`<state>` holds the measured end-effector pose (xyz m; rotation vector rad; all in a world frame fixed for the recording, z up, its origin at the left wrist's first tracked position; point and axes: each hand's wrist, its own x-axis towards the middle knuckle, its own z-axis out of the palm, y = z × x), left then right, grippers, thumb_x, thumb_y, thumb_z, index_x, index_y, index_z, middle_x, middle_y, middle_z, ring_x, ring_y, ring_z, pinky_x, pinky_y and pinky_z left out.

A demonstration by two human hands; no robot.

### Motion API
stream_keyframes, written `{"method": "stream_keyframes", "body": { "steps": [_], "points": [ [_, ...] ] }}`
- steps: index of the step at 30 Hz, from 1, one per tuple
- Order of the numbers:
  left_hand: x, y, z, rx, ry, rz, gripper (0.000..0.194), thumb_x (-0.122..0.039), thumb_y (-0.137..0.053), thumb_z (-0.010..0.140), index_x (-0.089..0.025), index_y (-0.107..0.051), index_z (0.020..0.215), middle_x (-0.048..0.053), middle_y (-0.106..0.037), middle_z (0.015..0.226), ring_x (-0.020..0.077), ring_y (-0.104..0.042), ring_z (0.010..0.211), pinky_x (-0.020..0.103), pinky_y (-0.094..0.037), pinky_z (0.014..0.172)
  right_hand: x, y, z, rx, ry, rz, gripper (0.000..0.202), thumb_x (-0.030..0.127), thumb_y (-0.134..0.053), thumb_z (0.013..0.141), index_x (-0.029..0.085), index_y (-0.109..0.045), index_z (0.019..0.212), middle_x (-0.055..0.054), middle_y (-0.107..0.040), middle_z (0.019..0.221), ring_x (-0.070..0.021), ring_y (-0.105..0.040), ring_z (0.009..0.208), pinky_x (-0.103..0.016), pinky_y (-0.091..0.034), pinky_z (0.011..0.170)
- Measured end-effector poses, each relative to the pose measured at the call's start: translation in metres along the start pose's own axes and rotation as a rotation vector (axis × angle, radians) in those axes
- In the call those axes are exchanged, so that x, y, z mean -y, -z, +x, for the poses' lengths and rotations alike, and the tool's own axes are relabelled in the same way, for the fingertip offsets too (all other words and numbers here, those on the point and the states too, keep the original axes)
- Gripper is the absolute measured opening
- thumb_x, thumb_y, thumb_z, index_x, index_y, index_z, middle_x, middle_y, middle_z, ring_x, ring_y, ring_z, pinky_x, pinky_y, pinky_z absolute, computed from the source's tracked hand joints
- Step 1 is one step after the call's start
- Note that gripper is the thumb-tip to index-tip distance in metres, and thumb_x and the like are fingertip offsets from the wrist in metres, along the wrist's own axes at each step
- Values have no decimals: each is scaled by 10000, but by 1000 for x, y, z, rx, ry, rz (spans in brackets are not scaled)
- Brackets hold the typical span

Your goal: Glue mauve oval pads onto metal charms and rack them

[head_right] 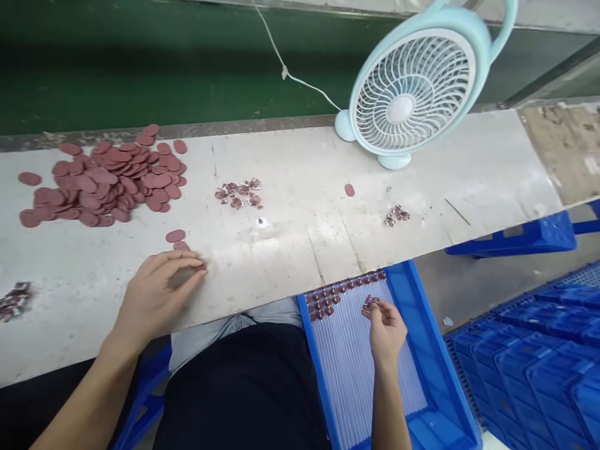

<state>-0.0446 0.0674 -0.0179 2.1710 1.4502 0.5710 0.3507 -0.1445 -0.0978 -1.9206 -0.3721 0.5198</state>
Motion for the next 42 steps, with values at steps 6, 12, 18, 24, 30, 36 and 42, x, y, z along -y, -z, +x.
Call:
{"method": "stream_keyframes", "body": {
  "steps": [6,12,18,24,30,36,42],
  "points": [
    [-17,9,-2,80,251,-345,84,-288,-681,852,-217,-638,842,-6,-672,897,183,-662,851,320,-522,786,-72,5,-23,247,-49,-298,186,313,-640,922,144,-655,998,-30,-682,971,-134,-660,824,-309,-583,743],
    [-32,12,-5,-13,341,-781,144,-188,-730,804,-176,-588,828,-19,-565,834,218,-732,834,272,-591,650,-94,-3,-33,317,38,-394,241,343,-632,925,146,-637,1063,-44,-669,1029,-146,-656,853,-324,-582,750],
    [-37,8,-5,-95,284,-772,98,-143,-728,798,-166,-656,862,1,-613,851,170,-716,717,220,-556,526,-91,-11,-33,349,53,-560,265,363,-613,935,151,-628,1094,-52,-663,1060,-152,-655,866,-337,-580,766],
    [-35,6,-9,-147,368,-752,143,-175,-759,771,-173,-673,884,-7,-640,790,159,-692,680,236,-547,530,-83,-18,-34,373,6,-727,298,376,-598,941,158,-618,1143,-66,-654,1125,-177,-654,942,-383,-572,835],
    [-28,3,-13,-140,351,-860,136,-157,-761,765,-186,-687,875,-14,-639,792,103,-585,572,251,-496,513,-67,-23,-33,353,-50,-751,267,376,-597,941,164,-635,1100,-53,-665,1079,-171,-654,925,-372,-566,835],
    [-15,1,-31,-47,502,-1154,145,-204,-754,794,-200,-721,936,50,-712,950,165,-681,681,253,-561,516,-14,-24,-37,192,-56,-554,286,421,-661,877,151,-676,972,-38,-691,878,-175,-662,799,-389,-549,829],
    [-34,-5,-40,130,660,-1554,227,-323,-702,856,-217,-742,1054,130,-734,1131,207,-746,778,181,-544,465,83,-75,-54,281,-78,-21,378,554,-630,804,206,-659,947,-28,-683,793,-198,-672,719,-340,-574,647]
  ]
}}
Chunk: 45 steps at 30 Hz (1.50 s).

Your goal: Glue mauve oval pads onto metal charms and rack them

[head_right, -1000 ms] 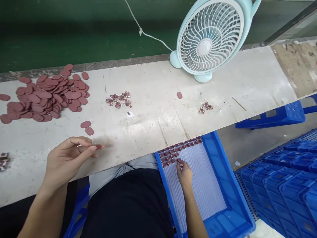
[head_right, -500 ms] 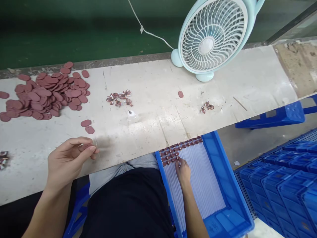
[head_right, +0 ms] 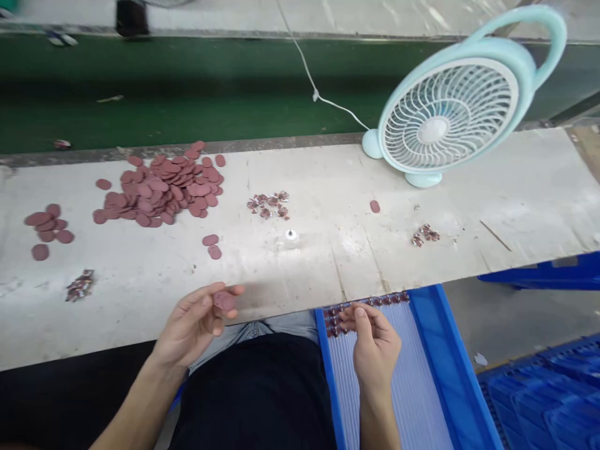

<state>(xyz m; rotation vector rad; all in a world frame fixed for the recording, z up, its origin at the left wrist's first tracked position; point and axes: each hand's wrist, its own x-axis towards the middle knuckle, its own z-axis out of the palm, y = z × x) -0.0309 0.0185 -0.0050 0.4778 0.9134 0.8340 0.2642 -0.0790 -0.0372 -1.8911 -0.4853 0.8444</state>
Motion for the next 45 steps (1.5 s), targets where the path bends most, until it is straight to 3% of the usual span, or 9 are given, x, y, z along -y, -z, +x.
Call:
{"method": "stream_keyframes", "body": {
  "steps": [4,7,10,14,18,23,28,35,45],
  "points": [
    [4,-13,-4,92,18,-153,193,-294,-710,861,-243,-745,1043,123,-732,1161,214,-756,854,127,-506,460,54,-66,7,455,-186,342,575,675,-456,851,163,-692,963,-26,-603,722,-126,-569,559,-196,-413,345],
    [5,-14,-7,141,-8,-239,178,-288,-748,831,-251,-744,1005,117,-737,1157,223,-752,898,120,-505,474,76,-110,21,813,-472,793,686,702,-408,885,126,-639,1178,-37,-599,859,-55,-512,588,-86,-346,321],
    [7,-10,-9,154,-36,-274,138,-249,-755,822,-238,-732,957,105,-746,1136,218,-748,906,131,-520,493,84,-137,36,921,-519,1005,600,634,-461,910,134,-603,1210,4,-571,840,-17,-473,572,-25,-344,353],
    [9,-6,-7,159,-49,-267,189,-242,-733,841,-215,-719,1028,111,-749,1120,235,-742,934,172,-560,546,93,-144,39,920,-470,987,320,427,-487,958,155,-641,1027,79,-459,641,-5,-372,439,-24,-309,341],
    [11,-10,-6,117,-3,-270,238,-214,-728,846,-189,-725,1083,122,-740,1147,231,-728,992,182,-570,637,104,-125,9,842,-394,901,303,428,-496,918,186,-635,1034,54,-516,632,-29,-405,400,-101,-360,337],
    [15,-24,-6,70,28,-295,242,-206,-766,812,-188,-756,1053,117,-742,1154,197,-725,980,196,-558,742,106,-108,-40,587,35,497,282,482,-588,870,252,-608,1033,47,-559,591,-109,-494,386,-215,-403,315],
    [19,-33,-8,80,36,-303,298,-251,-794,786,-172,-758,1071,127,-745,1144,204,-726,964,214,-561,756,92,-112,-61,386,420,281,241,401,-628,814,343,-609,1047,38,-608,614,-186,-577,461,-370,-506,393],
    [19,-35,-9,80,31,-340,279,-246,-801,779,-197,-770,1052,120,-753,1123,185,-742,853,236,-563,751,89,-117,-65,275,516,228,295,378,-623,730,392,-627,1025,42,-644,621,-244,-608,486,-493,-525,423],
    [18,-36,-9,101,22,-335,266,-239,-790,793,-198,-771,1054,117,-758,1108,184,-748,844,218,-560,741,90,-120,-65,191,561,178,319,454,-636,680,389,-647,992,50,-666,650,-236,-589,458,-476,-479,400]
  ]
}}
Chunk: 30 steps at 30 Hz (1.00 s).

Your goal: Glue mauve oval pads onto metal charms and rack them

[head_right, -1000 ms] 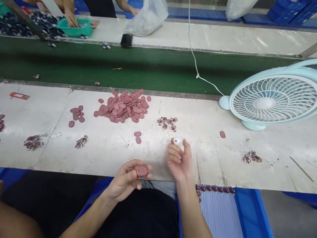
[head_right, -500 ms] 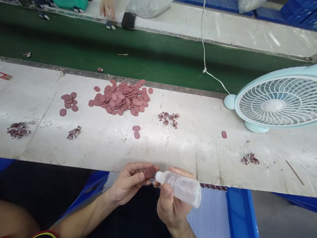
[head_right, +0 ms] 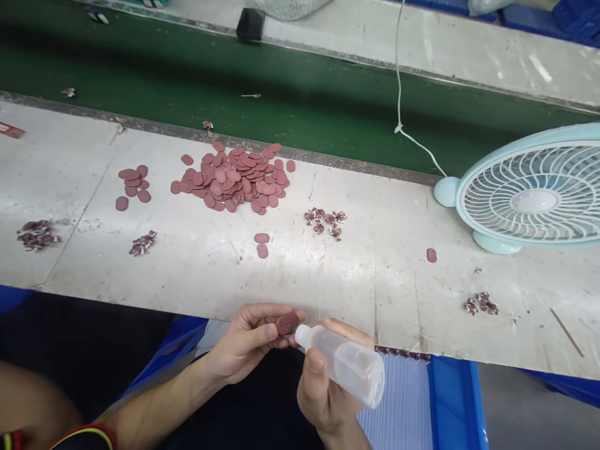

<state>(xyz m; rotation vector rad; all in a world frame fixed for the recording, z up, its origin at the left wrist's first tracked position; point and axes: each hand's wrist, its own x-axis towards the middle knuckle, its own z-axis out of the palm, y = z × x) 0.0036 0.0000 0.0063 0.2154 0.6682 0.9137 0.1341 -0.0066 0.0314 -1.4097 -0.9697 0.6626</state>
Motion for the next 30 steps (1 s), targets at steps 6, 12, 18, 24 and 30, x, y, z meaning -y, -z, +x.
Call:
{"method": "stream_keyframes", "body": {
  "steps": [6,12,18,24,30],
  "points": [
    [0,0,0,9,4,-8,259,-236,-786,797,-207,-771,1054,104,-761,1103,166,-746,828,203,-561,734,-2,2,-3,16,-4,33,293,442,-622,731,386,-642,1018,30,-666,697,-237,-606,496,-475,-490,411],
    [1,1,0,10,3,-13,253,-230,-780,802,-210,-769,1054,103,-757,1116,169,-745,840,207,-567,731,5,7,-2,83,-40,93,236,396,-622,828,349,-616,1059,2,-662,708,-271,-645,570,-508,-536,481],
    [2,2,0,-14,22,-37,257,-229,-794,786,-201,-769,1041,112,-756,1116,177,-743,862,208,-572,721,11,10,2,136,-65,151,233,394,-642,852,319,-601,1069,-15,-676,738,-283,-675,630,-491,-551,502],
    [0,0,1,-41,29,-39,256,-217,-797,784,-185,-768,1036,115,-757,1111,168,-740,861,198,-576,722,6,7,-5,123,-9,51,264,369,-655,837,317,-603,1091,-20,-709,784,-270,-684,667,-472,-556,560],
    [-1,1,-1,-5,-6,-39,242,-205,-768,816,-191,-759,1058,114,-748,1141,211,-725,998,189,-569,740,3,26,27,126,-417,530,265,373,-668,757,241,-642,986,-18,-648,691,-234,-647,557,-373,-558,430]
  ]
}}
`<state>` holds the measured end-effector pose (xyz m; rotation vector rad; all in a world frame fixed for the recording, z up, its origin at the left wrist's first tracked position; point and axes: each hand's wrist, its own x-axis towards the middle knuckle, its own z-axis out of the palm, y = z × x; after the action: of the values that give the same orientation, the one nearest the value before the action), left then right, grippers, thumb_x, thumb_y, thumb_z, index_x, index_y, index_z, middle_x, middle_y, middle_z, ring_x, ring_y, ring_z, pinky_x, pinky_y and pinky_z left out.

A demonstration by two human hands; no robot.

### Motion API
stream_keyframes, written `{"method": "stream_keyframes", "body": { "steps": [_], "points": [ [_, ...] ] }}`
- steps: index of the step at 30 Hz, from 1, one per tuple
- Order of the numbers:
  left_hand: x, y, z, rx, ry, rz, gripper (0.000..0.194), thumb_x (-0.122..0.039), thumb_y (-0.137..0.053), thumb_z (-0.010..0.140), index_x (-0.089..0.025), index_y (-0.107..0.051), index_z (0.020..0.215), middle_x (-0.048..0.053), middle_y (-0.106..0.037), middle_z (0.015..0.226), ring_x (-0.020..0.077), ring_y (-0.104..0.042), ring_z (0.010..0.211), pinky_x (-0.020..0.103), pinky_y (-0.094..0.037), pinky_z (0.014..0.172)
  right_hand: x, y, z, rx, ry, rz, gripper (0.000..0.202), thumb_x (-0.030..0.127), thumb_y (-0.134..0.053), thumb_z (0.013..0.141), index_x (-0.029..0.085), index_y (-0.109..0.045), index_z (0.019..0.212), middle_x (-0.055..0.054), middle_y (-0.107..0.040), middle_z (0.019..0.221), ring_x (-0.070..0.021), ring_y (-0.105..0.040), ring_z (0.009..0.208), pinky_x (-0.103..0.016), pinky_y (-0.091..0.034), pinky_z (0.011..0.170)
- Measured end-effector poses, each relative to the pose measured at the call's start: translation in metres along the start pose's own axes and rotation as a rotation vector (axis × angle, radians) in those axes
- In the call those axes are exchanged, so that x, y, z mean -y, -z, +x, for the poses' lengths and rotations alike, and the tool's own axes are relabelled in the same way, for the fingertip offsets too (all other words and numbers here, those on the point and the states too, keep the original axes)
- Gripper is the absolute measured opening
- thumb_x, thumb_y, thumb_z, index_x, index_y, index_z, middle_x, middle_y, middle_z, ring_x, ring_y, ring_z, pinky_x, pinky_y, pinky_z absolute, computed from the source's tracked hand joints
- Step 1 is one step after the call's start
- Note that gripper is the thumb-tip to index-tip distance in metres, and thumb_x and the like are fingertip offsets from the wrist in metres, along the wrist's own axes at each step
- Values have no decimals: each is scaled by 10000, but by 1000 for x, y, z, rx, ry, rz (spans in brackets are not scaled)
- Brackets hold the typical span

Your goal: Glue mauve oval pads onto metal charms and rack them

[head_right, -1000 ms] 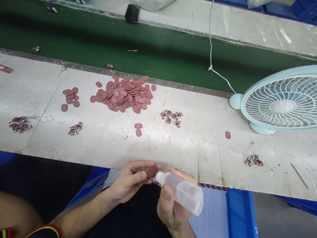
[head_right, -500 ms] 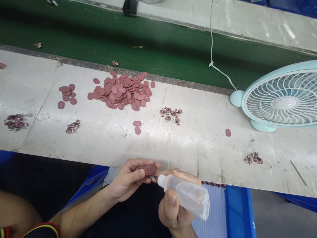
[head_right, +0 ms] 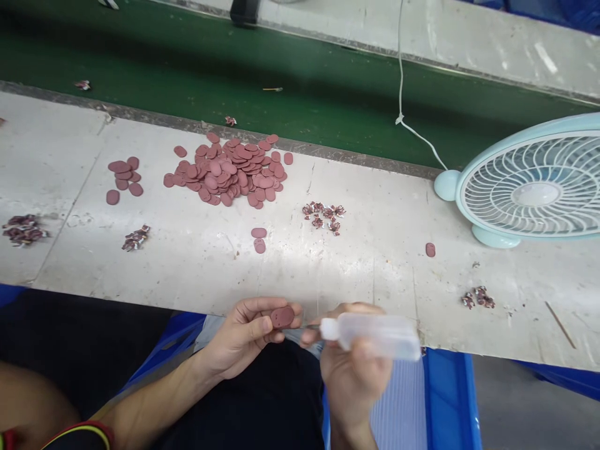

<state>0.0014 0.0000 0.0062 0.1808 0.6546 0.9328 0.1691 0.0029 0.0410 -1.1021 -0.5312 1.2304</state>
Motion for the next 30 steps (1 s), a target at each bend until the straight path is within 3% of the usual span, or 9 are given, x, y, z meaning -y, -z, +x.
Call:
{"method": "stream_keyframes", "body": {
  "steps": [5,9,12,14,16,19,22,26,30],
  "points": [
    [-6,3,-1,1,-15,-5,214,-189,-740,841,-203,-761,1053,99,-750,1140,210,-723,1010,192,-566,750,0,67,72,-135,-681,1946,446,138,-686,729,312,-567,1123,40,-446,746,-104,-504,603,-106,-407,339],
    [-12,9,2,-43,-22,9,218,-197,-737,844,-187,-756,1062,107,-739,1165,215,-717,1027,188,-561,754,-18,103,112,-92,-685,2247,426,59,-667,767,368,-564,1041,82,-441,668,-49,-479,507,-18,-358,348],
    [-16,15,3,-77,-35,-1,228,-210,-746,836,-174,-754,1062,120,-738,1163,223,-715,1029,198,-561,759,-15,98,105,-25,-691,2255,414,66,-725,737,379,-596,976,93,-429,615,-41,-441,425,-34,-314,299],
    [-19,20,3,-105,-40,-5,235,-215,-754,828,-161,-753,1057,130,-737,1162,222,-716,1021,198,-559,754,-6,80,90,112,-682,1960,351,129,-772,716,357,-607,926,92,-421,575,-43,-411,377,-61,-280,263],
    [-22,24,3,-139,-41,-9,243,-220,-758,824,-153,-750,1058,137,-733,1169,219,-716,1017,200,-557,757,3,51,81,246,-494,1123,161,324,-732,786,308,-604,882,89,-386,538,-48,-364,336,-102,-267,243],
    [-27,29,3,-172,-52,-17,258,-229,-759,822,-140,-744,1064,151,-728,1176,217,-715,1010,205,-553,759,3,-13,96,312,-42,-185,247,473,-577,877,243,-632,807,83,-380,511,-73,-399,362,-176,-352,307],
    [-33,31,2,-190,-73,-22,275,-235,-759,821,-127,-737,1074,165,-720,1185,214,-710,1007,205,-545,751,-14,-95,151,406,127,-557,183,377,-668,839,199,-692,799,6,-623,670,-141,-619,639,-267,-533,576],
    [-38,29,-2,-228,-118,-44,295,-255,-770,808,-128,-734,1073,165,-721,1178,214,-711,989,215,-543,743,-45,-200,233,499,307,-892,199,346,-603,909,173,-702,908,-41,-715,1003,-190,-651,996,-380,-529,911],
    [-39,28,-7,-294,-133,-97,283,-270,-782,794,-138,-741,1041,154,-735,1149,210,-722,954,204,-542,703,-62,-254,277,459,350,-1129,276,354,-625,922,163,-639,1122,-84,-627,1243,-233,-592,1154,-487,-485,1009]
  ]
}}
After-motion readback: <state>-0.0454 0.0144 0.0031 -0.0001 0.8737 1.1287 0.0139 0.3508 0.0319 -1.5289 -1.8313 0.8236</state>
